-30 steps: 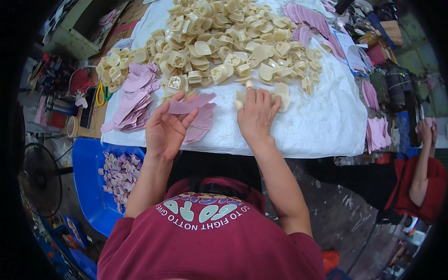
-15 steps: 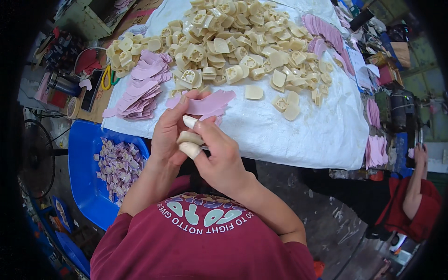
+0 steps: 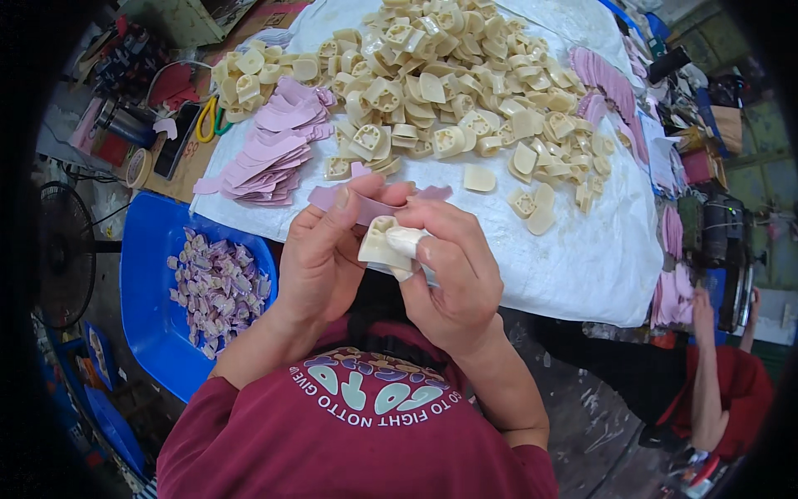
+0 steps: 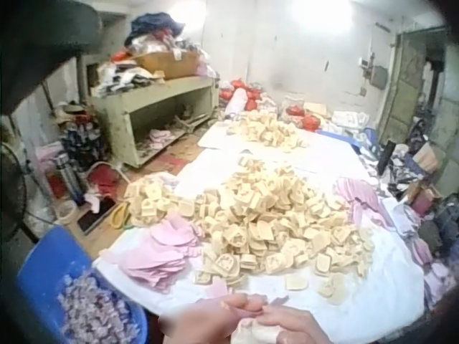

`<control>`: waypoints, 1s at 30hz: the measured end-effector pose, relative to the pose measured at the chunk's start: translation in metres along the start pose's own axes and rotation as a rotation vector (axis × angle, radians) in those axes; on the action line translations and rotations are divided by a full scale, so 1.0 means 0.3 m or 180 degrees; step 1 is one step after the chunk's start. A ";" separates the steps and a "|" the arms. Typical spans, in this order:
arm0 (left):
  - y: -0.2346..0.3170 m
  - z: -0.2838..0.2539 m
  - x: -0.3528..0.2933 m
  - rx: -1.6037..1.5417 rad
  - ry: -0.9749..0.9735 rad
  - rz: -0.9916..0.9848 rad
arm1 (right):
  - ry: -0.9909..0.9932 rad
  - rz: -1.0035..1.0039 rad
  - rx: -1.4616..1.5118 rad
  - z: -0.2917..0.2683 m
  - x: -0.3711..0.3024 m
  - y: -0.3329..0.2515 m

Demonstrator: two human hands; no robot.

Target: The person assembles small plastic components by hand, inserting a pink foam piece into a beige plastic housing. They repeatedly pick up the parts, align them, and press them together. Towards the end, they use scissors to trim the excess foam from the assembled unit.

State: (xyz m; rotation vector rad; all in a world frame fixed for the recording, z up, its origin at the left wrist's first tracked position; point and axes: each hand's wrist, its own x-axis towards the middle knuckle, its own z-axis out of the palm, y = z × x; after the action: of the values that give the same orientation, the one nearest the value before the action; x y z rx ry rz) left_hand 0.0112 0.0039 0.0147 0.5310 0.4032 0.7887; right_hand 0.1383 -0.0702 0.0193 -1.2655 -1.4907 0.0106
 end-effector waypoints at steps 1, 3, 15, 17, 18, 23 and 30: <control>0.001 0.001 -0.005 0.0086 -0.0018 -0.0002 | -0.0006 -0.0066 -0.0041 -0.002 -0.001 0.000; 0.002 0.006 -0.014 0.0257 -0.0061 -0.0014 | -0.0014 -0.0198 -0.0133 -0.006 -0.003 -0.003; -0.002 0.026 -0.026 0.0193 -0.0136 -0.0056 | 0.0083 -0.0154 -0.0287 -0.013 -0.004 -0.003; -0.002 0.025 -0.025 0.0189 -0.0154 -0.0075 | 0.0044 -0.0242 -0.0397 -0.013 0.000 0.006; 0.003 0.022 -0.022 0.0205 -0.0154 -0.0112 | 0.0025 -0.0287 -0.0455 -0.014 0.004 0.010; 0.024 -0.019 -0.002 0.1292 -0.0039 0.0119 | -0.0351 -0.0287 -0.1208 -0.044 0.040 0.001; 0.015 -0.057 -0.010 0.1353 0.0041 -0.0079 | -0.0766 -0.0043 -0.1529 -0.042 0.056 -0.025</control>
State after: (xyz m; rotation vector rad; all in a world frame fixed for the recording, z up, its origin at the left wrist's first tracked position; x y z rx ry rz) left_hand -0.0023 0.0093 0.0042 0.9153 0.5935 0.6838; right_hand 0.1455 -0.0694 0.0404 -1.6823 -1.7747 -0.2231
